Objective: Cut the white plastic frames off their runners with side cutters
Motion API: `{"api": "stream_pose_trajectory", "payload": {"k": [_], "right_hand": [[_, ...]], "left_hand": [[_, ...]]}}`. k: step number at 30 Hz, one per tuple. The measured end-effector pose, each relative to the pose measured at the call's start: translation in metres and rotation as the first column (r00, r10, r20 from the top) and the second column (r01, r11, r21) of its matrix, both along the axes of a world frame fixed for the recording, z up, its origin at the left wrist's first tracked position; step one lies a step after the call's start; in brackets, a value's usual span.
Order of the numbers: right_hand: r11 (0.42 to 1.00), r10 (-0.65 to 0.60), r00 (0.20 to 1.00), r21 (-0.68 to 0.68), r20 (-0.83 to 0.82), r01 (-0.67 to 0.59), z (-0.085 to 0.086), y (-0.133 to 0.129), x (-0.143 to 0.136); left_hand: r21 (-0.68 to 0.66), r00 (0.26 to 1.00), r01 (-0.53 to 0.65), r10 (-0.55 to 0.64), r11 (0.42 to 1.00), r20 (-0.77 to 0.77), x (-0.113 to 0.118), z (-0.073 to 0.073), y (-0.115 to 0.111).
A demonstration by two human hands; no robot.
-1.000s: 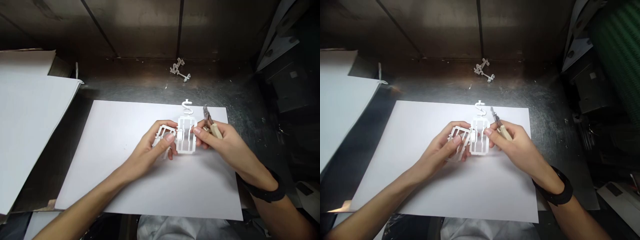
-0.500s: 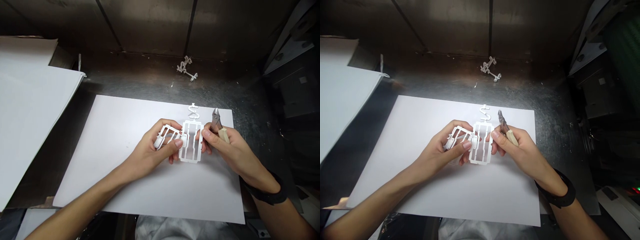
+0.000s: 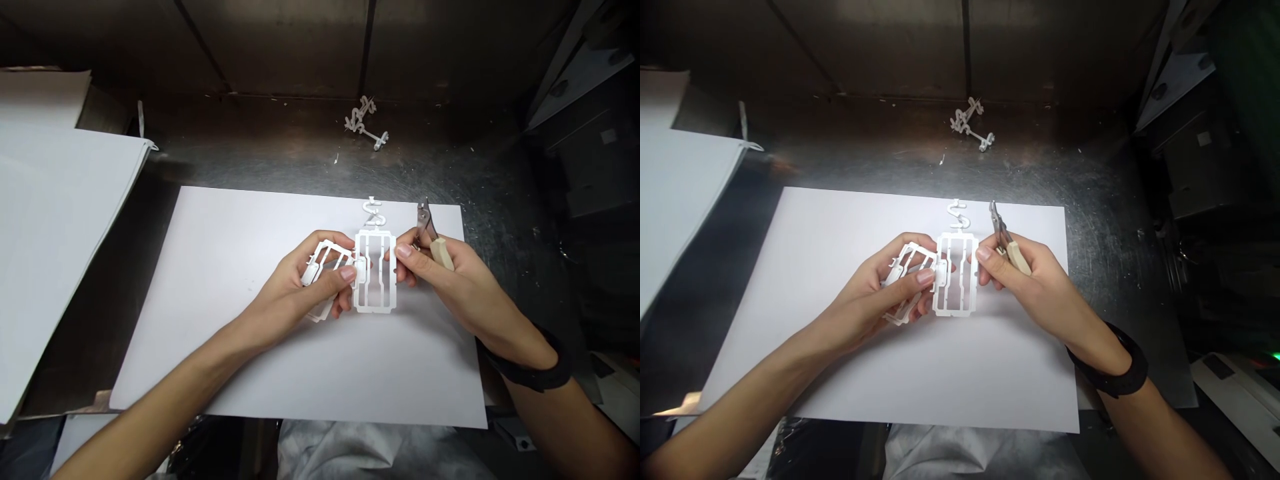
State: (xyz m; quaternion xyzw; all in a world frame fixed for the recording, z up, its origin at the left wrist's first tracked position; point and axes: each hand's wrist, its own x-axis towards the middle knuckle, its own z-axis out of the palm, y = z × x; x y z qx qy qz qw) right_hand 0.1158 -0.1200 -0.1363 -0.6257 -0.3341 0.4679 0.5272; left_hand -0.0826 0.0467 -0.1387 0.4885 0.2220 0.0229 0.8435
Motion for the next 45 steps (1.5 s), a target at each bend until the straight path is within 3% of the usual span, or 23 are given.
{"api": "stream_pose_trajectory", "payload": {"k": [8, 10, 11, 12, 14, 16, 17, 18, 19, 20, 21, 23, 25, 27, 29, 32, 35, 37, 40, 43, 45], "right_hand": [[0.998, -0.039, 0.993, -0.05, 0.111, 0.045, -0.006, -0.001, 0.001], [0.995, -0.073, 0.986, -0.059, 0.149, 0.082, -0.009, -0.001, 0.001], [0.993, -0.09, 0.982, -0.06, 0.164, 0.101, -0.01, -0.001, 0.002], [0.991, -0.105, 0.978, -0.057, 0.179, 0.117, -0.01, 0.0, 0.002], [0.99, -0.121, 0.971, -0.052, 0.205, 0.135, -0.01, 0.0, 0.002], [0.988, -0.132, 0.965, -0.045, 0.226, 0.146, -0.008, 0.001, 0.001], [0.988, -0.136, 0.962, -0.043, 0.235, 0.15, -0.007, 0.002, 0.0], [0.987, -0.138, 0.96, -0.046, 0.243, 0.153, -0.006, 0.002, -0.001], [0.986, -0.137, 0.958, -0.054, 0.253, 0.155, -0.005, 0.002, -0.002], [0.986, -0.133, 0.955, -0.062, 0.264, 0.154, -0.004, 0.002, -0.004], [0.987, -0.123, 0.955, -0.069, 0.271, 0.147, -0.004, 0.003, -0.006], [0.991, -0.099, 0.958, -0.063, 0.267, 0.12, -0.004, 0.003, -0.01], [0.996, -0.077, 0.966, -0.032, 0.246, 0.088, -0.003, 0.002, -0.013], [0.998, -0.058, 0.97, -0.009, 0.235, 0.062, -0.003, 0.002, -0.016], [0.999, -0.035, 0.976, -0.003, 0.216, 0.036, -0.002, 0.002, -0.018], [0.999, -0.028, 0.991, 0.036, 0.134, 0.024, -0.003, 0.002, -0.018], [0.998, -0.057, 0.998, 0.034, -0.017, 0.057, -0.007, 0.002, -0.016], [0.997, -0.075, 0.99, -0.008, -0.118, 0.074, -0.009, 0.001, -0.014], [0.996, -0.08, 0.98, -0.05, -0.182, 0.072, -0.012, 0.0, -0.013], [0.995, -0.062, 0.986, -0.083, -0.157, 0.05, -0.013, -0.003, -0.013], [0.994, -0.051, 0.991, -0.1, -0.125, 0.039, -0.015, -0.004, -0.013]], "left_hand": [[0.083, 0.999, 0.037, -0.033, 0.996, -0.038, 0.001, 0.0, 0.0], [0.246, 0.997, 0.014, 0.005, 0.969, -0.078, 0.0, -0.003, -0.001], [0.378, 0.995, 0.001, 0.038, 0.926, -0.095, -0.001, -0.006, -0.001], [0.53, 0.993, -0.006, 0.067, 0.848, -0.096, -0.001, -0.009, -0.001], [0.807, 0.995, 0.023, 0.064, 0.59, -0.075, -0.001, -0.014, -0.001], [0.954, 0.997, 0.037, 0.058, 0.298, -0.057, 0.0, -0.018, -0.001], [0.982, 0.995, 0.018, 0.089, 0.186, -0.035, 0.0, -0.019, -0.001], [0.993, 0.991, -0.022, 0.133, 0.115, 0.007, 0.001, -0.018, -0.001], [0.992, 0.984, -0.075, 0.171, 0.1, 0.057, 0.001, -0.017, -0.002], [0.981, 0.977, -0.131, 0.189, 0.141, 0.103, 0.002, -0.015, -0.002], [0.957, 0.975, -0.17, 0.184, 0.237, 0.128, 0.001, -0.013, -0.003], [0.839, 0.982, -0.181, 0.147, 0.513, 0.122, 0.001, -0.01, -0.005], [0.628, 0.99, -0.142, 0.125, 0.765, 0.071, 0.0, -0.008, -0.007], [0.401, 0.994, -0.109, 0.103, 0.909, 0.038, 0.0, -0.008, -0.007], [0.231, 0.998, -0.067, 0.063, 0.971, 0.024, 0.001, -0.008, -0.006], [0.092, 0.997, -0.079, 0.077, 0.993, 0.024, 0.002, -0.006, -0.003], [-0.111, 0.977, -0.208, 0.211, 0.972, 0.022, 0.002, -0.003, 0.004], [-0.302, 0.952, -0.293, 0.308, 0.907, 0.001, 0.001, 0.0, 0.011], [-0.545, 0.933, -0.32, 0.359, 0.775, -0.037, 0.0, 0.005, 0.02], [-0.682, 0.93, -0.293, 0.365, 0.67, -0.04, -0.001, 0.009, 0.026], [-0.728, 0.93, -0.272, 0.365, 0.63, -0.032, -0.002, 0.01, 0.027]]}}
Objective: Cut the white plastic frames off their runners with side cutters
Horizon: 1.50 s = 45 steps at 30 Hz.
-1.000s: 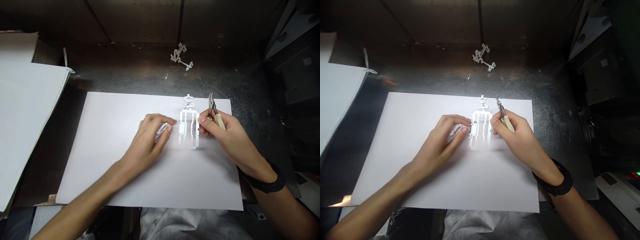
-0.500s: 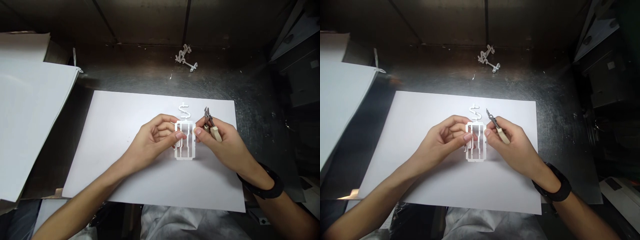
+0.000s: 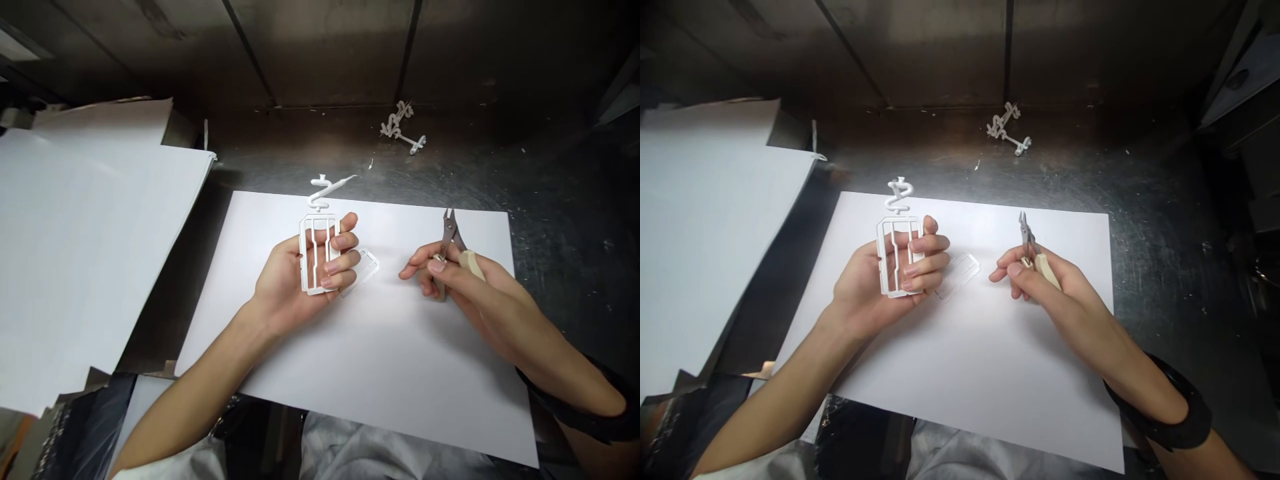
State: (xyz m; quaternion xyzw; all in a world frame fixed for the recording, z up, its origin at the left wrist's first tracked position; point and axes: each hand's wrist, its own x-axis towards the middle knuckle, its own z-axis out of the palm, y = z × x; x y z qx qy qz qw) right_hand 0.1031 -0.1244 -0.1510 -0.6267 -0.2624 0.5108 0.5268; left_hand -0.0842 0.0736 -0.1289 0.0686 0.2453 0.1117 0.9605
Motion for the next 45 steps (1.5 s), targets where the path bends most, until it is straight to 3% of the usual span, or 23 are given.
{"api": "stream_pose_trajectory", "payload": {"k": [6, 17, 19, 20, 23, 25, 28, 32, 36, 41, 45], "right_hand": [[0.998, -0.007, 0.997, -0.057, 0.08, 0.011, -0.003, -0.004, 0.003], [0.996, 0.051, 0.996, -0.073, 0.072, -0.045, 0.001, -0.007, 0.003], [0.995, 0.074, 0.989, -0.076, 0.128, -0.064, 0.006, -0.006, 0.002], [0.993, 0.094, 0.983, -0.084, 0.157, -0.082, 0.008, -0.005, 0.002], [0.985, 0.165, 0.97, -0.076, 0.177, -0.153, 0.014, -0.003, 0.001], [0.982, 0.187, 0.967, -0.049, 0.174, -0.181, 0.015, -0.003, -0.001], [0.975, 0.22, 0.937, -0.066, 0.272, -0.21, 0.013, -0.003, -0.003], [0.96, 0.274, 0.822, -0.098, 0.5, -0.261, 0.013, 0.0, -0.006], [0.965, 0.262, 0.812, -0.146, 0.521, -0.218, 0.015, 0.0, -0.006], [0.974, 0.225, 0.774, -0.167, 0.592, -0.155, 0.017, -0.002, -0.005], [0.979, 0.202, 0.742, -0.14, 0.639, -0.147, 0.018, -0.002, -0.002]], "left_hand": [[-0.007, 1.0, 0.018, -0.018, 1.0, -0.018, 0.0, 0.0, 0.0], [0.275, 0.982, 0.187, -0.171, 0.943, -0.083, 0.001, -0.005, -0.008], [0.422, 0.977, 0.194, -0.138, 0.886, -0.16, 0.002, -0.005, -0.012], [0.535, 0.972, 0.192, -0.085, 0.823, -0.218, 0.002, -0.005, -0.015], [0.8, 0.949, 0.224, 0.063, 0.557, -0.31, 0.001, -0.007, -0.022], [0.857, 0.957, 0.236, 0.045, 0.458, -0.288, 0.0, -0.007, -0.025], [0.88, 0.97, 0.235, -0.048, 0.412, -0.237, -0.004, -0.007, -0.024], [0.884, 0.956, 0.294, -0.113, 0.363, -0.271, -0.007, -0.004, -0.02], [0.895, 0.971, 0.238, -0.108, 0.377, -0.213, -0.007, -0.003, -0.02], [0.918, 0.954, 0.293, -0.144, 0.268, -0.262, -0.007, -0.004, -0.022], [0.934, 0.958, 0.279, -0.13, 0.221, -0.255, -0.006, -0.004, -0.023]]}}
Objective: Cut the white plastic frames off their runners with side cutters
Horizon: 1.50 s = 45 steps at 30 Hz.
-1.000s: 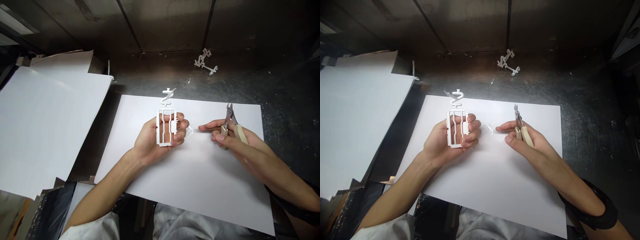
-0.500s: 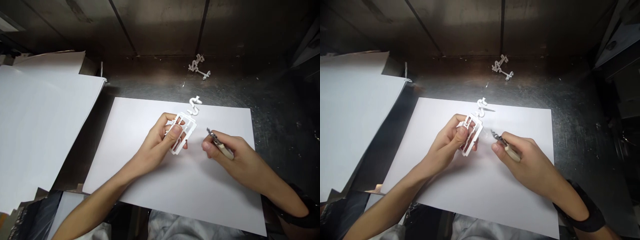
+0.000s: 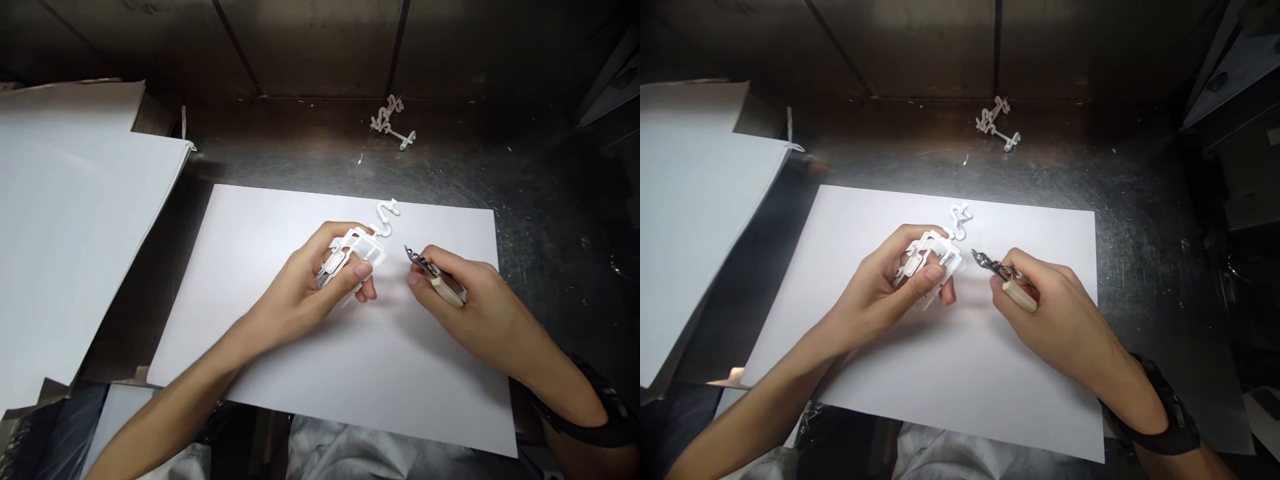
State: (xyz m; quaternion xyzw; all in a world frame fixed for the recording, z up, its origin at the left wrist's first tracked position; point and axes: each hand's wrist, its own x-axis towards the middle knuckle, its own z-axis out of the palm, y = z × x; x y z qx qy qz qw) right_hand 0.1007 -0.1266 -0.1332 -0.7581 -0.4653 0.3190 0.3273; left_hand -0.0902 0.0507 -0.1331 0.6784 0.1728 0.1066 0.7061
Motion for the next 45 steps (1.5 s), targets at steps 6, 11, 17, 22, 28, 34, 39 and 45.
{"api": "stream_pose_trajectory", "payload": {"k": [6, 11, 17, 22, 28, 34, 39, 45], "right_hand": [[1.0, -0.017, 0.998, 0.001, 0.052, 0.017, 0.002, 0.001, 0.001], [0.999, 0.006, 0.994, 0.035, 0.112, -0.01, 0.003, 0.0, 0.001], [0.986, 0.081, 0.977, 0.13, 0.195, -0.108, -0.002, 0.0, 0.002], [0.998, 0.037, 0.987, 0.043, 0.159, -0.044, -0.002, 0.0, 0.002], [0.994, 0.1, 0.995, -0.047, 0.017, -0.099, 0.003, -0.001, 0.003], [0.983, 0.147, 0.984, -0.094, -0.1, -0.156, 0.002, 0.0, 0.004], [0.97, 0.17, 0.965, -0.14, -0.199, -0.199, 0.008, 0.001, 0.004], [0.947, 0.167, 0.938, -0.215, -0.304, -0.238, 0.015, 0.002, 0.004]], "left_hand": [[0.025, 0.999, -0.022, 0.023, 0.999, -0.025, 0.0, 0.0, -0.003], [-0.065, 0.999, -0.036, 0.035, 0.997, -0.008, -0.002, 0.0, -0.003], [-0.111, 0.999, -0.04, 0.039, 0.993, -0.011, -0.002, 0.0, 0.0], [-0.045, 0.998, -0.002, -0.001, 0.999, -0.066, -0.004, 0.002, 0.0], [-0.082, 0.993, 0.076, -0.083, 0.994, -0.081, -0.008, 0.006, 0.001], [-0.102, 0.984, 0.145, -0.155, 0.984, -0.089, -0.01, 0.006, 0.001], [-0.135, 0.981, 0.18, -0.188, 0.974, -0.056, -0.01, 0.004, 0.001], [-0.194, 0.971, 0.229, -0.238, 0.954, -0.028, -0.009, 0.004, 0.002]]}}
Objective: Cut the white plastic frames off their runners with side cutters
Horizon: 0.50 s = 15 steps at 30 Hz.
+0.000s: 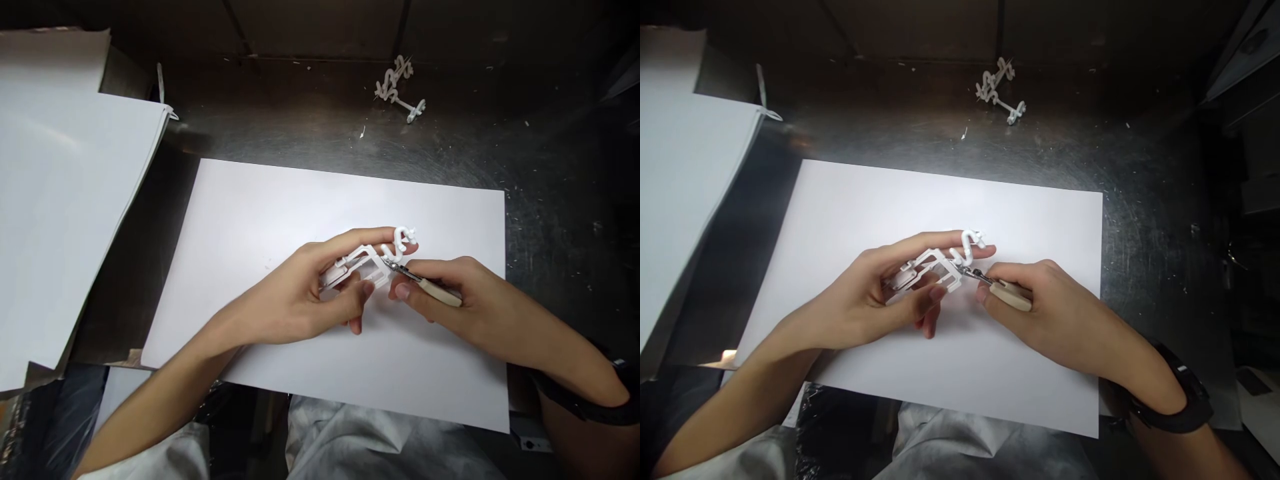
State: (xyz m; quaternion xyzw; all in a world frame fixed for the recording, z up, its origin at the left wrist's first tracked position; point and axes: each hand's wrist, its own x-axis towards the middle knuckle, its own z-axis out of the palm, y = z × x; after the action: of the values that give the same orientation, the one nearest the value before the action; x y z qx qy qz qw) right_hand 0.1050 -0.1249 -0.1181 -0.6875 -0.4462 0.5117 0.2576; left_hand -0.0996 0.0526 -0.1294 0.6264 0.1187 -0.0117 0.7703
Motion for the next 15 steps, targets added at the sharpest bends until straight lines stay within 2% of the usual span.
{"api": "stream_pose_trajectory", "payload": {"k": [8, 15], "right_hand": [[0.993, 0.087, 0.995, -0.07, -0.045, -0.09, -0.002, -0.001, -0.001], [0.996, 0.087, 0.996, -0.032, -0.015, -0.087, -0.01, -0.004, -0.004]], "left_hand": [[-0.034, 0.999, 0.033, -0.034, 0.999, -0.037, -0.001, 0.001, 0.002], [-0.016, 0.997, 0.049, -0.05, 0.999, -0.066, 0.0, 0.001, 0.003]]}}
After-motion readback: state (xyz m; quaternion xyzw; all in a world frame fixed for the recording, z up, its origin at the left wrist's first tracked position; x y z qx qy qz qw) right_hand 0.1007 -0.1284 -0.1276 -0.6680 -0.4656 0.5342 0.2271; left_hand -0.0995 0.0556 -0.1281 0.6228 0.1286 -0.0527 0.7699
